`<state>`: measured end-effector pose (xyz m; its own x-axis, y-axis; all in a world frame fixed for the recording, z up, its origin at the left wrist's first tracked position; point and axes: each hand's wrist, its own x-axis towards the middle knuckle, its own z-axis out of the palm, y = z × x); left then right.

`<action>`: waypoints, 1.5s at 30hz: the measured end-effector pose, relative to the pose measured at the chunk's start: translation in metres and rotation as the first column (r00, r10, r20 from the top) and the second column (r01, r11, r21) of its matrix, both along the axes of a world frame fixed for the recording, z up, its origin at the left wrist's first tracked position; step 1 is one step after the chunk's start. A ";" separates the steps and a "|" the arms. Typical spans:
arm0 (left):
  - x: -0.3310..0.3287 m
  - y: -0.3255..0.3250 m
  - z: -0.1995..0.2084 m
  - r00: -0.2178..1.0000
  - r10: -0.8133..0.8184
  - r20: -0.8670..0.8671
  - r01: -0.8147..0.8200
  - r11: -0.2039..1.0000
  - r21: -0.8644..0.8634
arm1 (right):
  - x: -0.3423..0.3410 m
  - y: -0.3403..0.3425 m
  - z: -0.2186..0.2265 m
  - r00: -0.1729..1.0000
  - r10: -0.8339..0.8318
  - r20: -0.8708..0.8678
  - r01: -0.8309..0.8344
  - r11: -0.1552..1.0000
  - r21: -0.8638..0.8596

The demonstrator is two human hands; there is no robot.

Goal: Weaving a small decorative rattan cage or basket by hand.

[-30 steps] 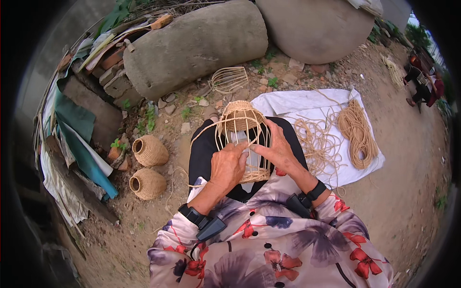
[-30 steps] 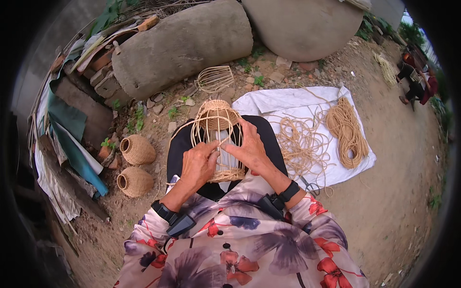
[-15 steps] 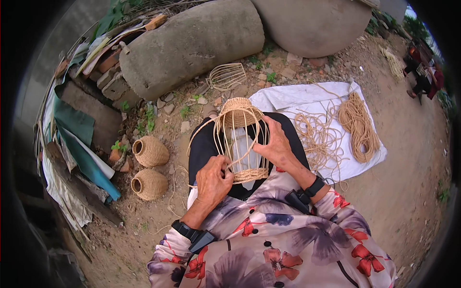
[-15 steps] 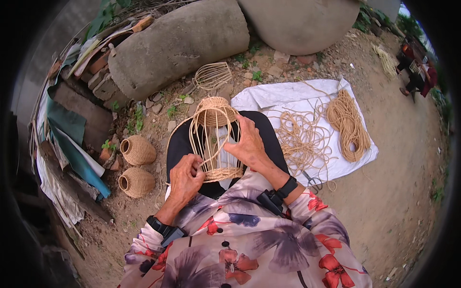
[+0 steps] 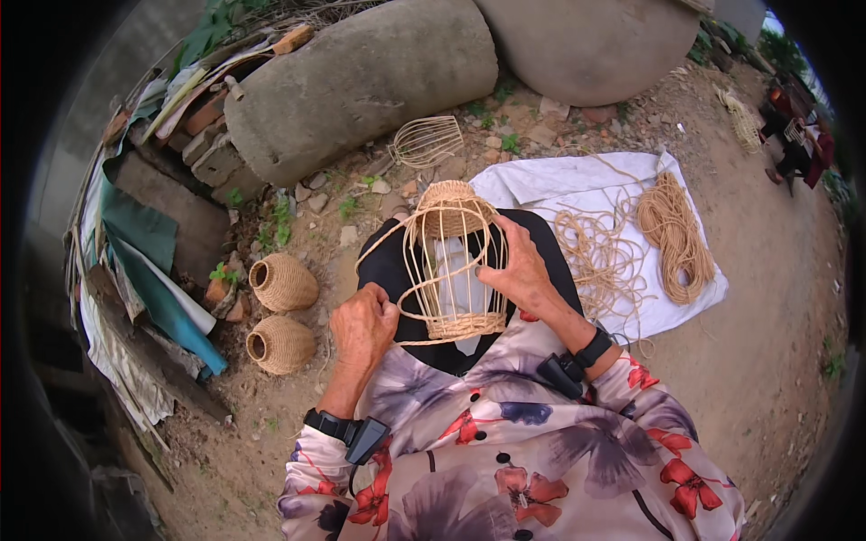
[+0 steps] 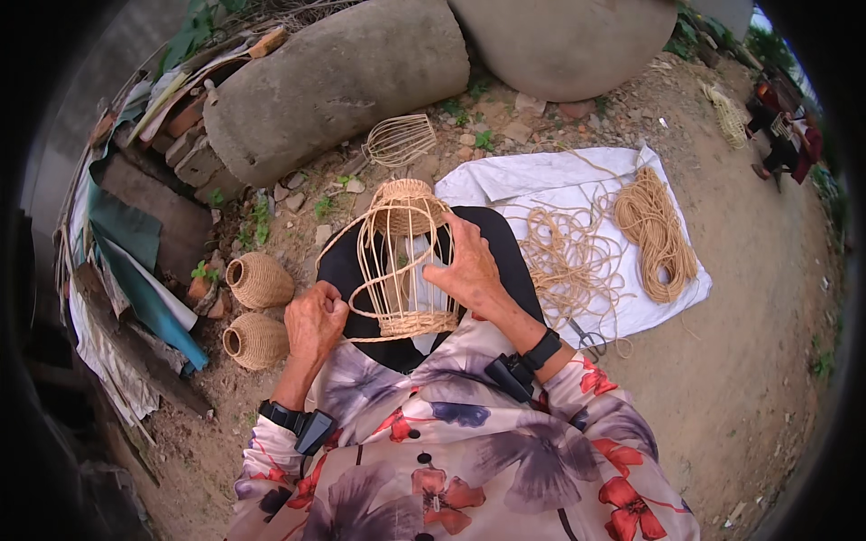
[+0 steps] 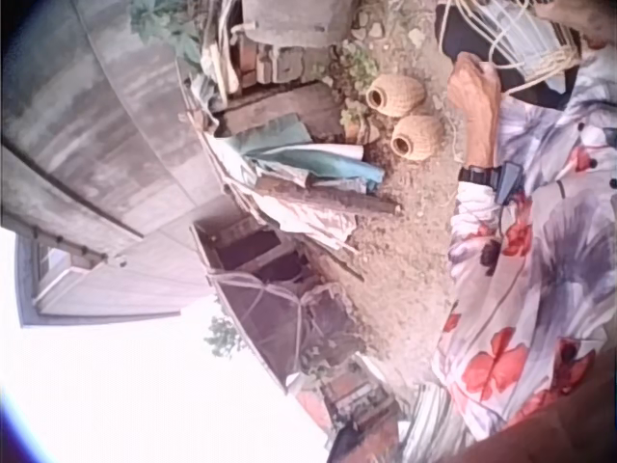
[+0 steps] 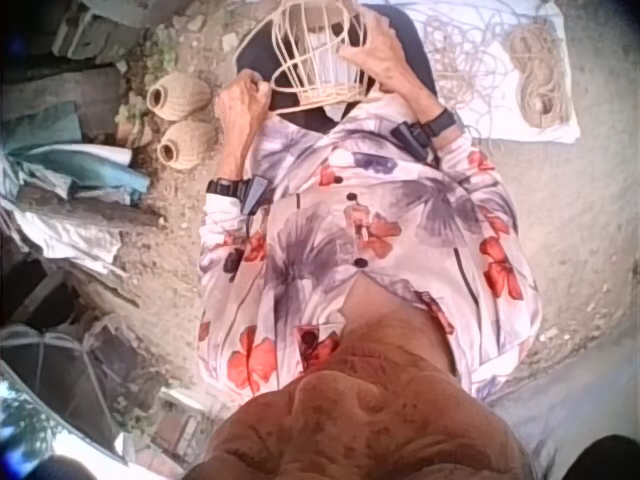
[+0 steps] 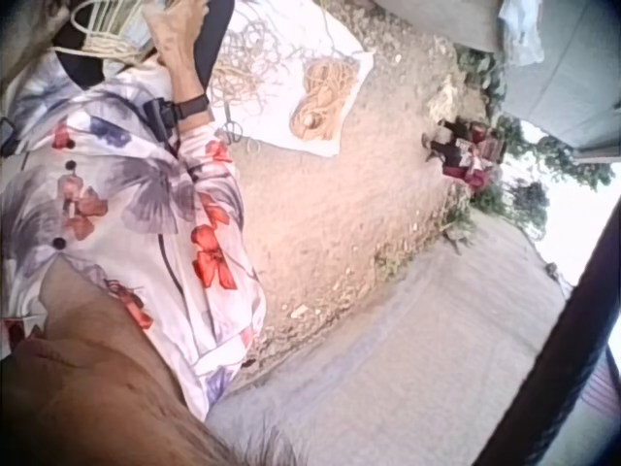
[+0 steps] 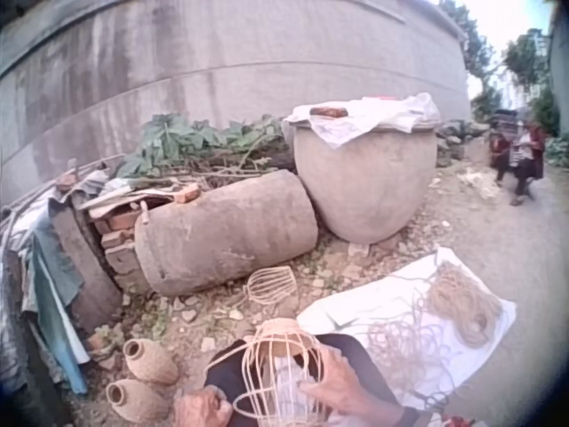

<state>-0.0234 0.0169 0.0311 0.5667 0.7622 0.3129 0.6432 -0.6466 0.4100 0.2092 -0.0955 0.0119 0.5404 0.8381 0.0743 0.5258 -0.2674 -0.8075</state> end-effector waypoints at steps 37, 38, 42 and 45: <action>0.061 -0.005 0.004 0.981 -0.158 0.108 0.171 0.978 -0.121 | 0.011 0.007 -0.007 0.992 -0.015 -0.129 0.020 0.999 0.038; 0.061 -0.004 0.003 0.982 -0.157 0.108 0.169 0.978 -0.119 | 0.007 0.007 -0.003 0.998 -0.039 -0.048 0.038 0.999 -0.017; 0.047 -0.008 0.009 0.959 -0.111 0.261 0.196 0.923 -0.331 | 0.002 0.005 0.011 0.954 -0.002 0.298 0.064 0.978 -0.198; 0.019 -0.007 0.001 0.932 0.069 0.355 0.116 0.874 -0.473 | 0.008 0.005 0.013 0.943 -0.003 0.332 0.057 0.986 -0.155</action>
